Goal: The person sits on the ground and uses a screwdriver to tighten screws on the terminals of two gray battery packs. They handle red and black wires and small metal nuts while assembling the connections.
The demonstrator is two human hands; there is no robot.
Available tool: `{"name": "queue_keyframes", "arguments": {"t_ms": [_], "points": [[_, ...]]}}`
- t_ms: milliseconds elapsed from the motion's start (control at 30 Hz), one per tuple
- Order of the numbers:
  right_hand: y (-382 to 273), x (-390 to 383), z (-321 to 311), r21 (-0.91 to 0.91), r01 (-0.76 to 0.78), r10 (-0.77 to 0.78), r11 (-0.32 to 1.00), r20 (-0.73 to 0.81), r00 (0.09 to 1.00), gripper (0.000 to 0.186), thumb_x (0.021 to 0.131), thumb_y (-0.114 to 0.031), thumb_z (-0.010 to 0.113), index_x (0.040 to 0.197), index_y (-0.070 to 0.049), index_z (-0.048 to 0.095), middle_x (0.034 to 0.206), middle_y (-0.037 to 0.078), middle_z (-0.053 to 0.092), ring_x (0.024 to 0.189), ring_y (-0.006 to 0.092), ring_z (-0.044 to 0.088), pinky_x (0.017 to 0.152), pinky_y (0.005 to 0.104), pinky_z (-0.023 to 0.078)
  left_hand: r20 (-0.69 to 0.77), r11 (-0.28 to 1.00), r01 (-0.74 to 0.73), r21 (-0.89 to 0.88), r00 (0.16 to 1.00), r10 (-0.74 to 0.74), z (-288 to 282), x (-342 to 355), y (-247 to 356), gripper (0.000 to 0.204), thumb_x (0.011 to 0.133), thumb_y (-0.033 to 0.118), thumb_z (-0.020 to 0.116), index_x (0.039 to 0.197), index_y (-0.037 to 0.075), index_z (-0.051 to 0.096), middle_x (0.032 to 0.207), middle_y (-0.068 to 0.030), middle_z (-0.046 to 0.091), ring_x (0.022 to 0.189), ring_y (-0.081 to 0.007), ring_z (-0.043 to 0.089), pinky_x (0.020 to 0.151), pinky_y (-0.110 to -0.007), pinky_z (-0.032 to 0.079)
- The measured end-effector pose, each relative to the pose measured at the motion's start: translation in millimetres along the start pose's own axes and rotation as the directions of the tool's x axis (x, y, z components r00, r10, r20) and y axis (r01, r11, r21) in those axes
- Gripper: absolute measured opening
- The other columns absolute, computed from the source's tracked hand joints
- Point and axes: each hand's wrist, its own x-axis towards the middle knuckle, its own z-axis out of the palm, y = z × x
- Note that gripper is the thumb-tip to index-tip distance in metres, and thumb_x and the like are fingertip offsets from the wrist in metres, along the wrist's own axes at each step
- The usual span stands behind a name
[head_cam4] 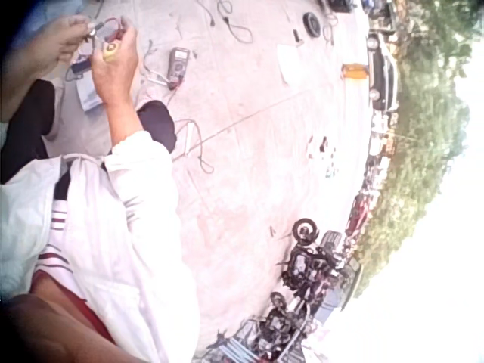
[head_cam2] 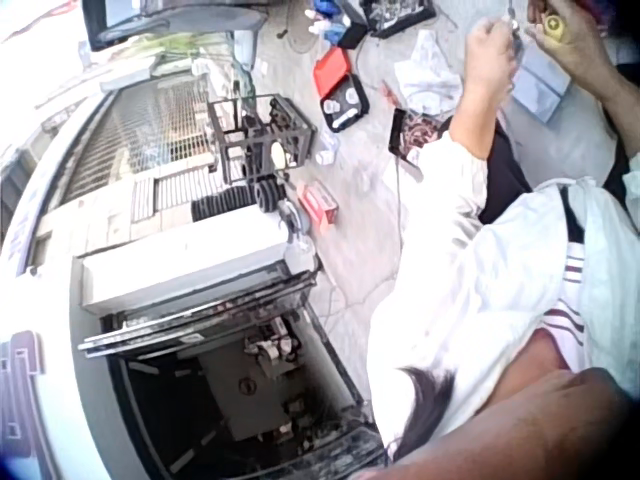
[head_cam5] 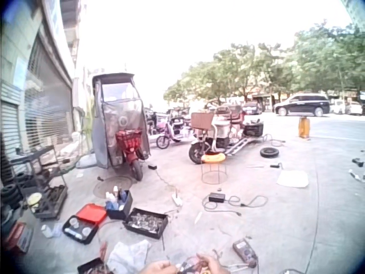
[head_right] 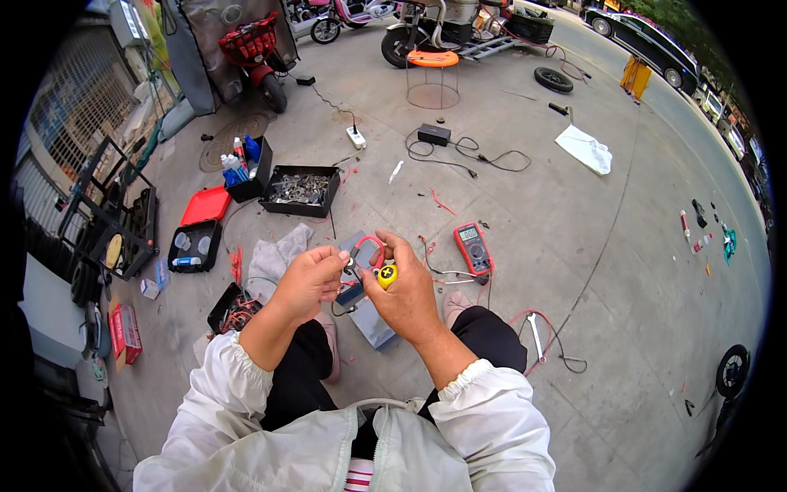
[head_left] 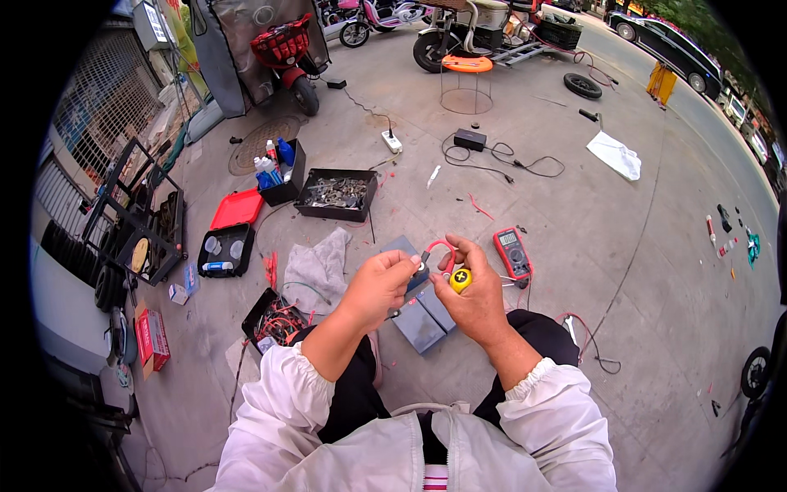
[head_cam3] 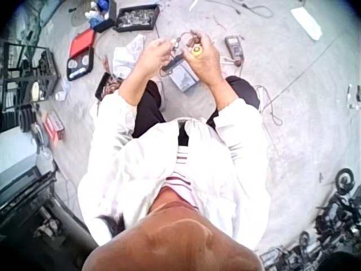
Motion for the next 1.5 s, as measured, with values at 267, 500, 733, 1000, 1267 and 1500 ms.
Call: {"name": "queue_keyframes", "arguments": {"t_ms": [267, 500, 733, 1000, 1267, 1500], "points": [[13, 1, -41, -0.151, -0.025, 0.055, 0.988, 0.197, 0.979, 0.036, 0.076, -0.015, 0.067, 0.110, -0.005, 0.067, 0.084, 0.017, 0.069, 0.080, 0.0337, 0.067, 0.069, 0.0379, 0.053, -0.122, 0.993, 0.050, -0.104, 0.991, -0.063, -12, 25, -11, 0.029, 0.090, 0.021, 0.064, 0.070, 0.017, 0.044, 0.056, 0.0089, 0.033, 0.042, -0.0017, 0.028, 0.037, -0.019, 0.021], [0, 5, -46, 0.500, -0.479, 0.239, 0.721, 0.468, 0.851, 0.038, 0.077, -0.008, 0.060, 0.112, 0.005, 0.064, 0.072, 0.008, 0.065, 0.051, 0.0085, 0.055, 0.045, 0.0225, 0.045, -0.034, 0.970, -0.225, -0.095, 0.974, 0.223, -8, 1, -5, 0.021, 0.102, 0.025, 0.048, 0.111, 0.007, 0.053, 0.064, 0.0070, 0.031, 0.049, -0.0001, 0.027, 0.040, -0.015, 0.023], [7, 3, -43, 0.573, -0.509, 0.268, 0.642, 0.454, 0.849, 0.030, 0.080, -0.009, 0.059, 0.106, 0.008, 0.059, 0.072, 0.012, 0.065, 0.047, 0.0092, 0.054, 0.041, 0.0225, 0.043, 0.095, 0.831, -0.417, 0.368, 0.906, 0.412, -15, 25, -30, 0.018, 0.098, 0.016, 0.055, 0.112, 0.004, 0.056, 0.075, 0.0073, 0.049, 0.054, 0.0016, 0.032, 0.046, -0.017, 0.021], [2, 5, -42, 0.589, -0.481, 0.249, 0.650, 0.433, 0.866, 0.026, 0.082, -0.013, 0.065, 0.101, 0.004, 0.061, 0.071, 0.009, 0.064, 0.046, 0.0093, 0.053, 0.041, 0.0232, 0.042, 0.029, 0.714, -0.446, 0.540, 0.857, 0.514, -20, 31, -28, 0.017, 0.100, 0.023, 0.053, 0.094, 0.007, 0.053, 0.066, 0.0083, 0.040, 0.053, 0.0009, 0.030, 0.046, -0.019, 0.019], [14, 0, -39, 0.493, -0.449, 0.358, 0.745, 0.273, 0.893, 0.020, 0.084, -0.018, 0.067, 0.090, 0.001, 0.065, 0.069, 0.004, 0.060, 0.051, 0.0080, 0.051, 0.044, 0.0251, 0.042, -0.014, 0.970, -0.206, 0.129, 0.978, 0.209, 6, 18, -39, 0.027, 0.102, 0.031, 0.049, 0.083, 0.013, 0.044, 0.058, 0.0078, 0.032, 0.046, 0.0002, 0.028, 0.038, -0.018, 0.018], [2, 13, -34, 0.390, -0.452, 0.413, 0.802, 0.182, 0.892, 0.021, 0.090, -0.018, 0.065, 0.102, -0.002, 0.067, 0.076, 0.001, 0.064, 0.055, 0.0040, 0.049, 0.049, 0.0204, 0.041, -0.108, 0.941, -0.199, -0.273, 0.979, 0.175, 18, 30, -22, 0.023, 0.101, 0.027, 0.052, 0.087, 0.008, 0.052, 0.061, 0.0061, 0.036, 0.050, -0.0028, 0.032, 0.045, -0.019, 0.029]]}}
